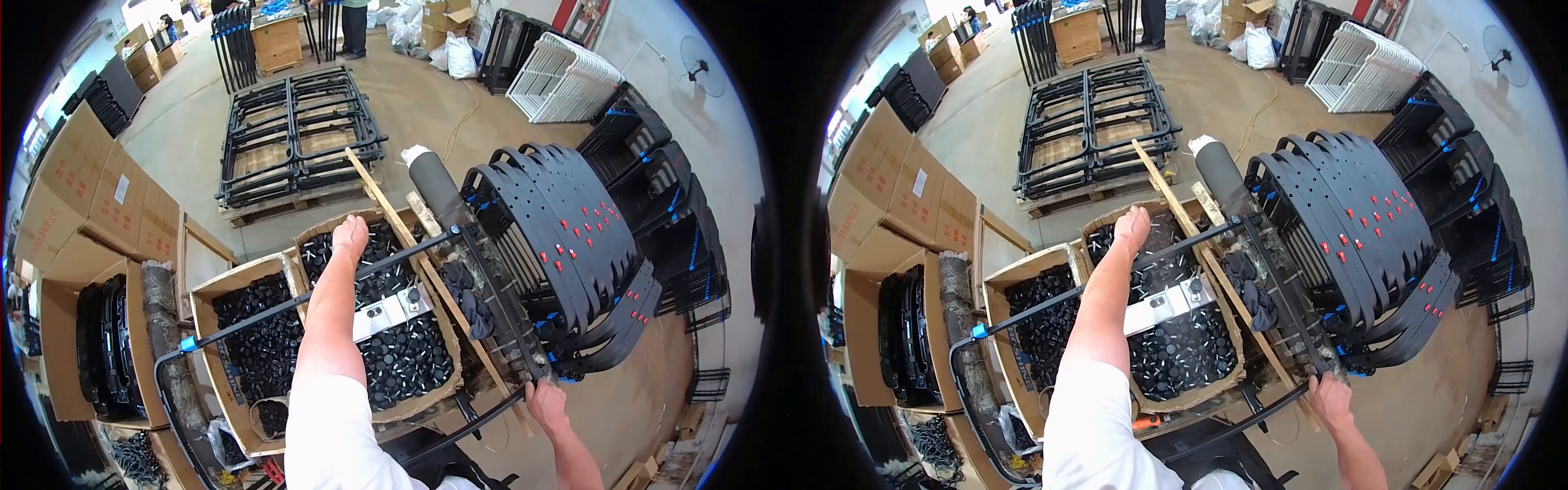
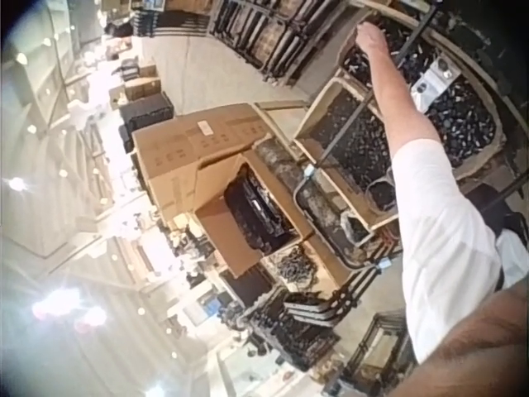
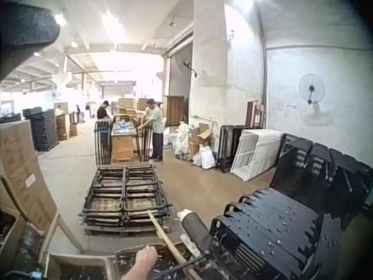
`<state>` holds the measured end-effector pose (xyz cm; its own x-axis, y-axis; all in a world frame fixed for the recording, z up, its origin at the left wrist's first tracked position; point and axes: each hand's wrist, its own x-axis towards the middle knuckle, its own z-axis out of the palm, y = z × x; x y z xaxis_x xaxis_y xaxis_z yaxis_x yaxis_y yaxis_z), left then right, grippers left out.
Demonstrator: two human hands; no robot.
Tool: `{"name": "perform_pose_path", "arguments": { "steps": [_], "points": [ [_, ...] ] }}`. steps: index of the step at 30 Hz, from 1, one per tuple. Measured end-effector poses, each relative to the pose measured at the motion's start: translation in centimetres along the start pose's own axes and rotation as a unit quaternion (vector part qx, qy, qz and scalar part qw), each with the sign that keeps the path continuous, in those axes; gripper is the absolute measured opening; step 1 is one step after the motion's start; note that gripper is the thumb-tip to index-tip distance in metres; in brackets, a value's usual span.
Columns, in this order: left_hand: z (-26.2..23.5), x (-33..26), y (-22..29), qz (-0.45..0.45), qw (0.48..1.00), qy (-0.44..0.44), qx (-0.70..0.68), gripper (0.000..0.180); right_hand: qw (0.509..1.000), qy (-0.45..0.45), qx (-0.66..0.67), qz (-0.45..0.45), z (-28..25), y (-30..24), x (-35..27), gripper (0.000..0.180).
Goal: Assembling black metal frames with plastic housings and wire components using an air screwdriver.
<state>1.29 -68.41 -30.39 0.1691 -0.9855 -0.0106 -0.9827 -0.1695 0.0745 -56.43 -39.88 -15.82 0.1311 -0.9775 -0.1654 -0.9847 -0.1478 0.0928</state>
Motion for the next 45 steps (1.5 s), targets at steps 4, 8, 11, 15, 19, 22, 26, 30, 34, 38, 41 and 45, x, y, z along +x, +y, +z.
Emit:
{"name": "perform_pose_path", "arguments": {
  "steps": [4,8,11,15,19,22,26,30,34,38,41,45],
  "points": [
    [0.1,-0.9,-1.1,0.009,1.0,-0.012,0.014,0.02,1.0,-0.011,-0.01,0.01,0.1,-0.5,0.1,0.04],
    [-1.6,-2.6,-1.8,-0.076,0.992,0.062,-0.082,0.02,0.997,-0.052,0.035,0.035,-2.3,-0.7,-0.2,0.043],
    [-5.1,-5.4,-2.4,-0.054,0.977,0.135,-0.157,0.02,0.993,-0.092,0.051,0.059,-7.2,-1.6,1.5,0.043],
    [-9.9,-11.3,-3.6,-0.052,0.905,0.115,-0.407,0.025,0.971,-0.01,0.23,-0.072,-10.8,-8.9,7.1,0.03],
    [-12.9,-18.5,-0.9,-0.049,0.774,-0.008,-0.631,0.023,0.86,0.004,0.452,-0.237,-10.8,-19.6,13.4,0.051],
    [-13.7,-25.1,0.9,-0.007,0.763,-0.073,-0.642,0.026,0.817,-0.091,0.486,-0.297,-13.8,-28.1,14.5,0.053],
    [-11.4,-32.7,-0.3,-0.079,0.675,-0.07,-0.73,0.029,0.804,-0.167,0.391,-0.415,-13.6,-34.9,13.2,0.036],
    [-12.7,-38.7,-0.9,-0.18,0.624,-0.026,-0.76,0.043,0.813,-0.125,0.439,-0.361,-11.7,-39.0,14.2,0.036],
    [-11.6,-44.8,-1.5,-0.192,0.532,-0.084,-0.821,0.04,0.809,-0.017,0.342,-0.478,-9.7,-43.9,16.6,0.033],
    [-12.5,-49.8,-1.5,-0.197,0.577,-0.155,-0.777,0.037,0.807,0.023,0.28,-0.519,-8.5,-47.7,17.6,0.034],
    [-11.1,-52.3,-1.2,-0.188,0.62,-0.143,-0.748,0.036,0.827,-0.007,0.228,-0.514,-8.7,-49.1,17.9,0.035],
    [-9.8,-55.5,-1.1,-0.198,0.637,-0.114,-0.736,0.037,0.827,-0.008,0.17,-0.535,-9.6,-50.6,17.3,0.037]
  ]
}}
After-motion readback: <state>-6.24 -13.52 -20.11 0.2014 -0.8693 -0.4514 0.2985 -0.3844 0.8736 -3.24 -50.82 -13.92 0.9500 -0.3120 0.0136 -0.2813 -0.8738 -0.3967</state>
